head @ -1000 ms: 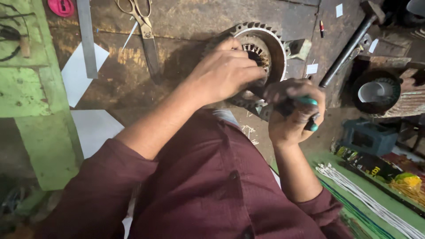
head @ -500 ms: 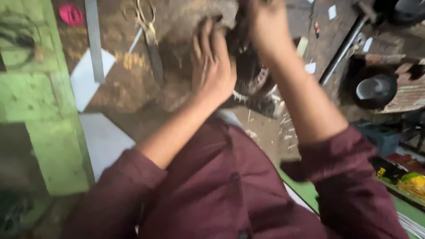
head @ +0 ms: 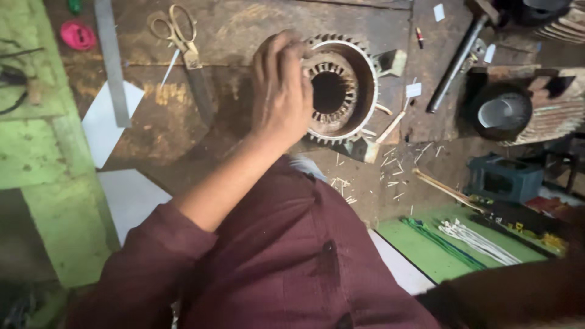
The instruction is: The person folds a white paper sheet aside on the workbench, then uses pliers to grip and pull windings and internal parts out of an electric motor stator, occasionally tapping the housing with a hammer and repositioning the motor while extracting components.
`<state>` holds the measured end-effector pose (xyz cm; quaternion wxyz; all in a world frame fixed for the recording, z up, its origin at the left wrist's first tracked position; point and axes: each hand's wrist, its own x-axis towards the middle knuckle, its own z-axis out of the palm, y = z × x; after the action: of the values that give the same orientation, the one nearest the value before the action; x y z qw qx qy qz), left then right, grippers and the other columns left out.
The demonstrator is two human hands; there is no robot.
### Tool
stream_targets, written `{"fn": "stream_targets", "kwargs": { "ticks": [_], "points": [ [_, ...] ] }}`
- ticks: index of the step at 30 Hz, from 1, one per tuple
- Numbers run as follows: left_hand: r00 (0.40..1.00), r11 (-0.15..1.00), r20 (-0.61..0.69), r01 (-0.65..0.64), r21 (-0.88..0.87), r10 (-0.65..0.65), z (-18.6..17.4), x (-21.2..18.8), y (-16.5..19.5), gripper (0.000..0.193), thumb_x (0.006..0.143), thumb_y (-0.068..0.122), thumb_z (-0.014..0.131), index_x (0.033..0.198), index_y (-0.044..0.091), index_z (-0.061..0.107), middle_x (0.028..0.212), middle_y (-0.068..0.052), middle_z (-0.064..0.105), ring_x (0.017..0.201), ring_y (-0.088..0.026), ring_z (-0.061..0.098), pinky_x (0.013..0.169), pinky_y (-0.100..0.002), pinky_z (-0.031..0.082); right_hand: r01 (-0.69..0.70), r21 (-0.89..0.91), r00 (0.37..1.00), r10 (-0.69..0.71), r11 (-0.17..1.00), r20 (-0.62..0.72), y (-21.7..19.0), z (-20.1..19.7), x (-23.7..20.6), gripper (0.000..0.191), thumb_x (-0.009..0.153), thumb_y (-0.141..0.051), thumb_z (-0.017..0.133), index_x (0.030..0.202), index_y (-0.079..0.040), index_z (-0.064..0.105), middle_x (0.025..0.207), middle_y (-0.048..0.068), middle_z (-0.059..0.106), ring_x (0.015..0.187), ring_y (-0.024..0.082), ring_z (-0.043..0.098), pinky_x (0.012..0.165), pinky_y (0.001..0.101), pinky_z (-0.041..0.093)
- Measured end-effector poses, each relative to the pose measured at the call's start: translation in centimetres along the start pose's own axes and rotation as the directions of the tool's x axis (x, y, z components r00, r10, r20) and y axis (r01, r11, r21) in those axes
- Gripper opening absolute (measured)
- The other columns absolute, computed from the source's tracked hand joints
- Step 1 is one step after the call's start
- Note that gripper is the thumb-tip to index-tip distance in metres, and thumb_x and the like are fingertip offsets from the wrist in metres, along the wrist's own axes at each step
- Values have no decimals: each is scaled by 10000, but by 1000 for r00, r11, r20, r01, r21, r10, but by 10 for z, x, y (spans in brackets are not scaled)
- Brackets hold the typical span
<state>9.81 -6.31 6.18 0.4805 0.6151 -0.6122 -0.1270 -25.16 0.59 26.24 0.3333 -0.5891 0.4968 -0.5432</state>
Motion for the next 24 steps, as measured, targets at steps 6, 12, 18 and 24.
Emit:
{"fn": "stream_targets", "kwargs": {
  "ticks": [6, 12, 18, 24],
  "points": [
    [997, 988, 64, 60, -141, -51, -9, 2, 8, 368, 964, -41, 630, 1311, 34, 532, 1449, -173, 456, 1381, -397, 478, 1196, -507, 409, -262, -104, 965, 261, 959, -19, 91, -3, -17, 530, 1126, -592, 528, 1040, -70, 550, 1062, 155, 651, 959, 268, 666, 914, 457, 562],
    [992, 997, 105, 78, -31, -74, -13, 6, 16, 377, 959, -60, 618, 1312, 55, 557, 1401, -160, 491, 1297, -378, 523, 1115, -487, 453, -147, 594, 957, 266, 791, -118, 88, 21, -33, 463, 1095, -547, 472, 977, -107, 553, 947, 151, 694, 828, 285, 715, 747, 467, 590],
    [990, 988, 49, 138, -65, -135, -5, 0, 29, 425, 985, -8, 642, 1384, 10, 495, 1437, -177, 454, 1387, -397, 505, 1194, -479, 438, 144, 297, 988, -123, 944, -89, 79, 54, 15, 532, 1109, -589, 434, 941, -90, 501, 776, 167, 681, 538, 244, 639, 506, 378, 499],
    [937, 941, -146, 331, 68, -319, 18, -7, 33, 382, 1091, 150, 612, 1437, 26, 509, 1436, -172, 589, 1348, -383, 573, 1154, -489, 439, -30, 299, 986, -21, 954, 164, 102, 84, 59, 381, 1173, -488, 517, 1089, -119, 472, 1046, 184, 742, 786, 227, 685, 670, 354, 577]
  ]
}}
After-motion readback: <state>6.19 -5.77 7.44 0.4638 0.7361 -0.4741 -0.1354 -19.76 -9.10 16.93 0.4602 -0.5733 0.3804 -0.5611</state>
